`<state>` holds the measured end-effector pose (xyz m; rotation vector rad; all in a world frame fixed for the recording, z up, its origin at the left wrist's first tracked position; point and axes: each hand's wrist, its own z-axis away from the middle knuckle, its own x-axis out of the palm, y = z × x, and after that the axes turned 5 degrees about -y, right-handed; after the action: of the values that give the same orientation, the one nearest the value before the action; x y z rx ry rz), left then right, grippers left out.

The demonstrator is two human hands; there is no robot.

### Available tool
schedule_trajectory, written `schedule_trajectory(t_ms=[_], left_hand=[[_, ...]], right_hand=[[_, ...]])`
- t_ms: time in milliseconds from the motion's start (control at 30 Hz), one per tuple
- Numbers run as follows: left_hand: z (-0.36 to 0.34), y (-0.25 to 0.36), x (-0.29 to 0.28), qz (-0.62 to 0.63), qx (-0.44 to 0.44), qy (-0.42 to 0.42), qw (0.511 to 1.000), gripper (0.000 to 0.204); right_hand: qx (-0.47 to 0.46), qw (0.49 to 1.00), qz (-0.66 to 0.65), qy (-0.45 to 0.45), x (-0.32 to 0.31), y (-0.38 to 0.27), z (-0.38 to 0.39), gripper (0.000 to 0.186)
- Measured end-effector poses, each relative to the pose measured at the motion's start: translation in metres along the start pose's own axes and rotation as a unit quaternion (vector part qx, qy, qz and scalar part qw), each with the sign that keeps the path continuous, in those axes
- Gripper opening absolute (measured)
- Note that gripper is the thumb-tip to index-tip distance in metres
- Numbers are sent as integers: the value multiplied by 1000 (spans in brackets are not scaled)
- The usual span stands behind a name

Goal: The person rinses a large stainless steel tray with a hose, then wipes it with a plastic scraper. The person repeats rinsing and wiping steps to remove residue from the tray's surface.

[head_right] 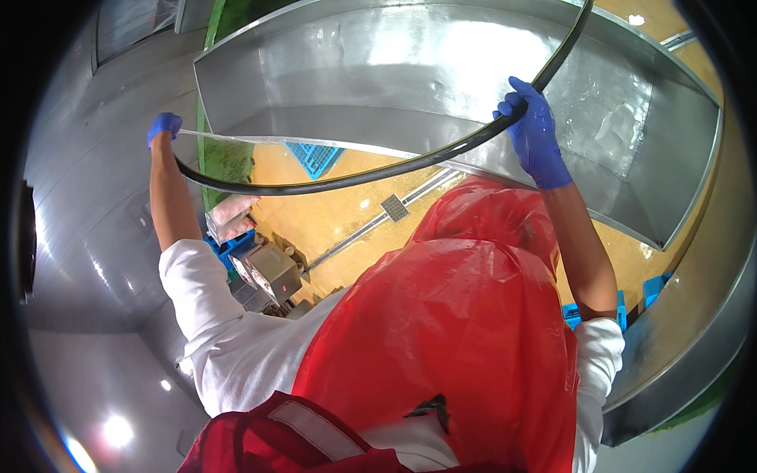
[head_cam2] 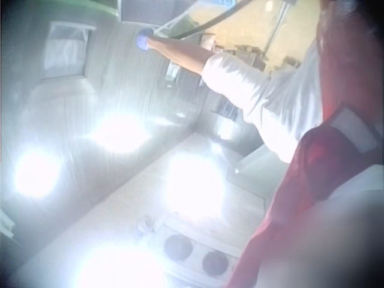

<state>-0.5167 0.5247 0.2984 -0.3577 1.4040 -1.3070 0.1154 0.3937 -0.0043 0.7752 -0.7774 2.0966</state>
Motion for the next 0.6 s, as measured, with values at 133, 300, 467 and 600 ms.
schedule_trajectory(t_ms=[133,300,467,600], left_hand=[[2,-56,-6,35,-73,106,991,36],[6,-87,0,68,-108,150,980,33],[4,-54,7,47,27,-58,997,26],[7,-59,20,100,-17,-11,995,26]], right_hand=[[33,999,-3,-16,14,7,-1,15],[49,999,-10,-17,17,6,1,12],[49,999,8,-12,9,7,4,11],[51,999,0,-11,3,4,5,12]])
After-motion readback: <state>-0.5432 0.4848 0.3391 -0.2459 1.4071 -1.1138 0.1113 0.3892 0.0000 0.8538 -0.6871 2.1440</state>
